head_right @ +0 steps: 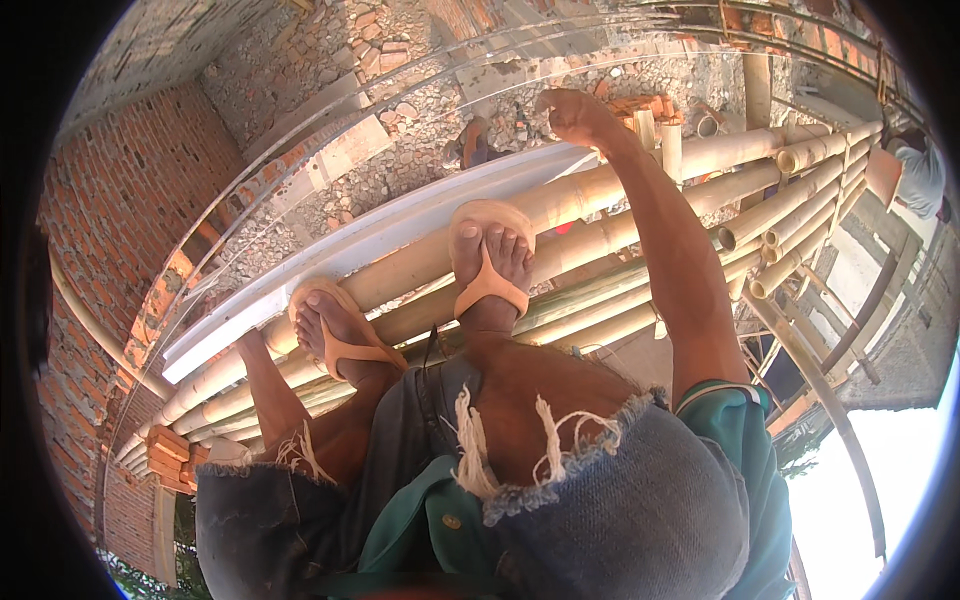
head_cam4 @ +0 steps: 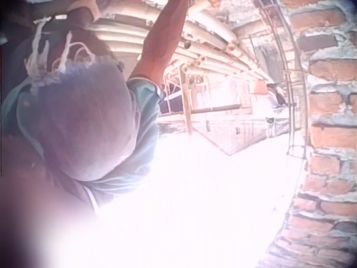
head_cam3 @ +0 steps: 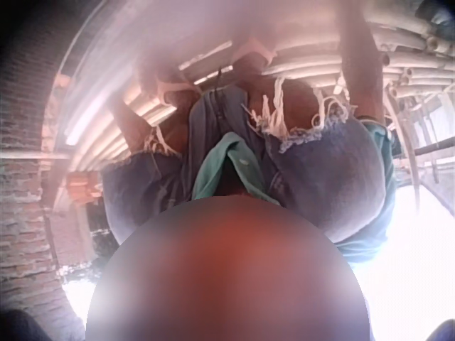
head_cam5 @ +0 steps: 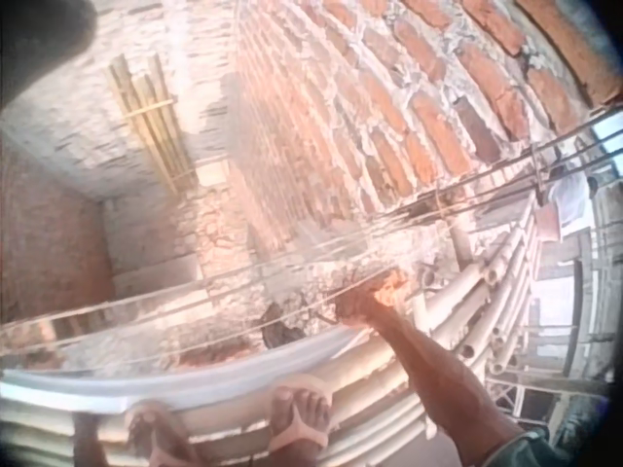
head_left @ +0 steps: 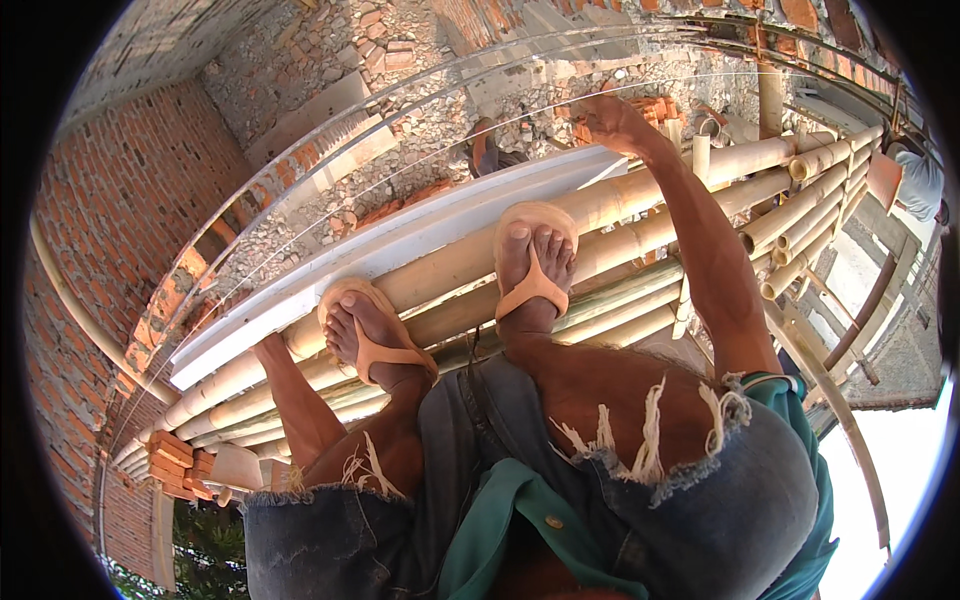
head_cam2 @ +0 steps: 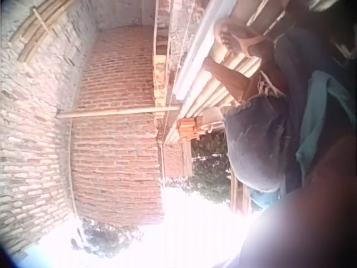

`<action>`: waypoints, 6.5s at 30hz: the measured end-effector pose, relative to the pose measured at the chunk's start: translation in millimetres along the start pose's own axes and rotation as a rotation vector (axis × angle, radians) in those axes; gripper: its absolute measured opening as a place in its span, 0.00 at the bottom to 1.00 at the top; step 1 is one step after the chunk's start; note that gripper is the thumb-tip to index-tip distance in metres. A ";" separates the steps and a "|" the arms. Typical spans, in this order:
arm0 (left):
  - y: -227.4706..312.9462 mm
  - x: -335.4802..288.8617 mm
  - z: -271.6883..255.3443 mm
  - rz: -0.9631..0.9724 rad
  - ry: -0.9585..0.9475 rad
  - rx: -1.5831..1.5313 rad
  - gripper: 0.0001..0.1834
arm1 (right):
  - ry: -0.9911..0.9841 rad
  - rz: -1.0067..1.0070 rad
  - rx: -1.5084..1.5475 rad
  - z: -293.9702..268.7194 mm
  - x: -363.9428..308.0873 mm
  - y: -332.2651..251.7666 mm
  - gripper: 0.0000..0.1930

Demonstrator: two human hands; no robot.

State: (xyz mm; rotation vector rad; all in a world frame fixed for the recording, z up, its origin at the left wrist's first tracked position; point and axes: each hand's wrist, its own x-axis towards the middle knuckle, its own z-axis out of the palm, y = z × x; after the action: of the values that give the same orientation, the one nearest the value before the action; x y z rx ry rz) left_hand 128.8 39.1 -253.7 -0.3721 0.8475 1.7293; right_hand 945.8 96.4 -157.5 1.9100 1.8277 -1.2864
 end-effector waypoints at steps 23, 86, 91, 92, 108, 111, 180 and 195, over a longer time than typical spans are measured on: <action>-140.8 -124.0 159.3 0.454 0.304 0.621 0.28 | -0.242 -0.109 0.143 45.9 18.7 -57.7 0.14; -139.8 -167.1 153.8 0.394 -0.303 2.043 0.27 | -0.055 -0.144 -0.470 64.1 -8.4 -264.0 0.15; -140.0 -167.2 160.5 0.403 -0.210 2.122 0.28 | -0.089 -0.119 -0.478 67.9 -0.3 -264.0 0.23; -140.1 -167.3 162.2 0.379 -0.195 2.131 0.28 | -0.090 -0.108 -0.479 69.5 1.3 -263.5 0.24; -142.1 -165.5 170.2 0.202 -0.200 2.235 0.27 | -0.180 -0.084 -0.328 70.1 11.4 -263.6 0.26; -142.4 -166.5 170.6 0.268 -0.253 2.241 0.26 | -0.173 -0.090 -0.312 71.5 13.6 -261.1 0.27; -122.8 -116.2 117.4 0.160 -0.771 2.369 0.34 | -0.067 -0.110 -0.385 96.4 22.0 -249.5 0.15; -133.2 -131.4 134.7 0.192 -0.812 2.257 0.30 | -0.094 -0.141 -0.310 87.3 16.4 -252.2 0.15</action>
State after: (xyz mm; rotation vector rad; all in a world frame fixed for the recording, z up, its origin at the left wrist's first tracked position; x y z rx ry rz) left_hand 318.7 57.8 -124.3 1.7425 1.5374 0.1015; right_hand 681.5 103.8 -118.2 1.5600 2.0064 -1.0369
